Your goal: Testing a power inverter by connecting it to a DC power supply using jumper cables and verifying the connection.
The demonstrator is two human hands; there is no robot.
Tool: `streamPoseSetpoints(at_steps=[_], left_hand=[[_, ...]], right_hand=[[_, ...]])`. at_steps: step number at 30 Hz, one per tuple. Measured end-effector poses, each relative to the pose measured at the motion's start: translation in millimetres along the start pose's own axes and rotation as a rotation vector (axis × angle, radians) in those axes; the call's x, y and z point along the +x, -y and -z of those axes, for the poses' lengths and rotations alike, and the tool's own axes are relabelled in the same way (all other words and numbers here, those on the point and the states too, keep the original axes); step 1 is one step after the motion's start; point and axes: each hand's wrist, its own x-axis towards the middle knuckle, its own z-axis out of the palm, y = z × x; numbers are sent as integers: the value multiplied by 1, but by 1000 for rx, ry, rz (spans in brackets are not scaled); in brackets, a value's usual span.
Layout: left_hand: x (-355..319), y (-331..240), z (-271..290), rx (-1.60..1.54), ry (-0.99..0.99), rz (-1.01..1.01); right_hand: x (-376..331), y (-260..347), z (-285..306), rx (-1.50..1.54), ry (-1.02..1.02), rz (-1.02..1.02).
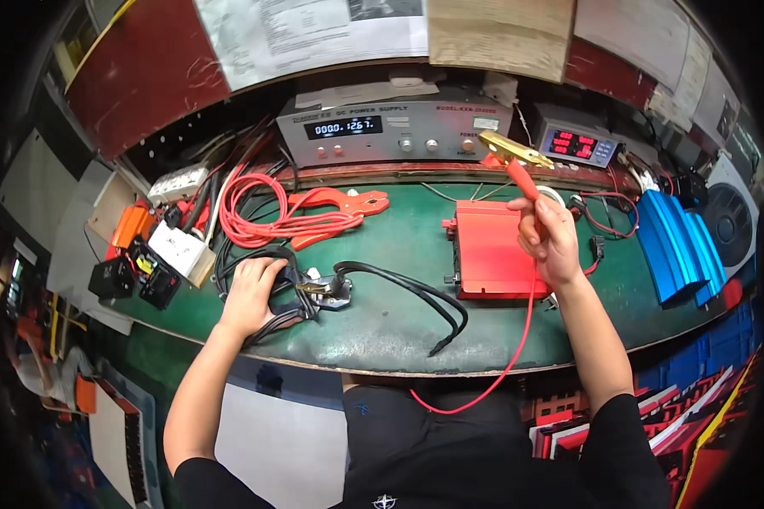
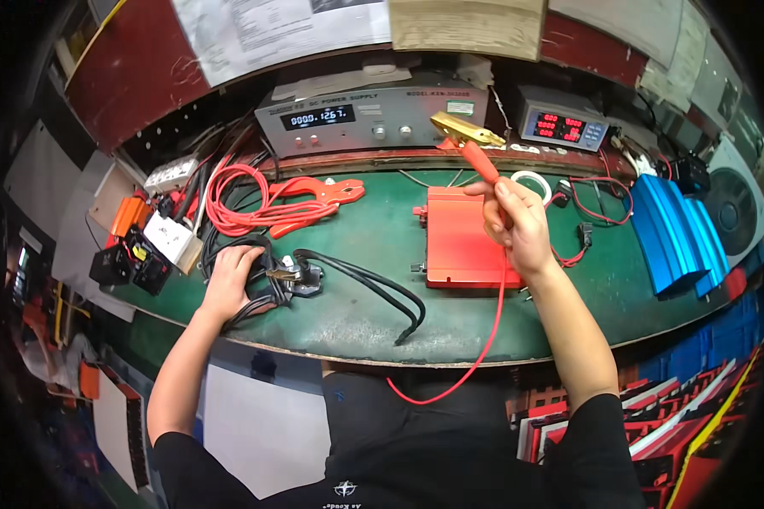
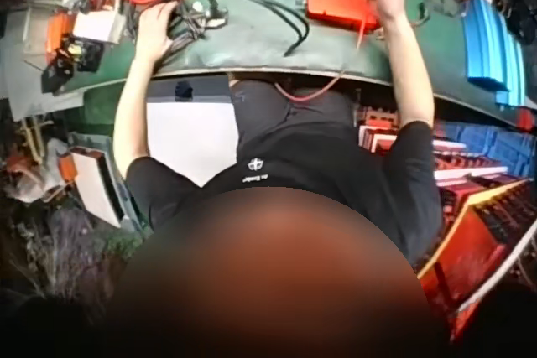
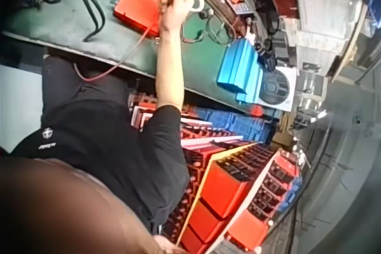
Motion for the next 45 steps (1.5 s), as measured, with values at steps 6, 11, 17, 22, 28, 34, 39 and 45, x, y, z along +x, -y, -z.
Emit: streamPoseSetpoints(at_steps=[6,11,17,22,28,34,39,45], left_hand=[[18,-3,32,-109,280,70],[47,-21,59,-227,280,151],[79,-76,31,-33,366,49],[97,-88,39,-20,519,104],[96,-81,21,47,506,-23],[97,-78,16,-15,468,-98],[88,-74,17,4,442,-94],[82,-104,44,110,44,67]], right_hand=[[-13,-11,33,256,-96,-143],[-17,-14,27,215,-153,-281],[-19,-11,24,147,-72,-280],[-21,-12,19,142,-75,-281],[-19,-13,21,139,-78,-285],[-17,-9,20,122,-60,-293],[-19,-12,20,118,-50,-301],[-23,-15,27,125,-73,-292]])
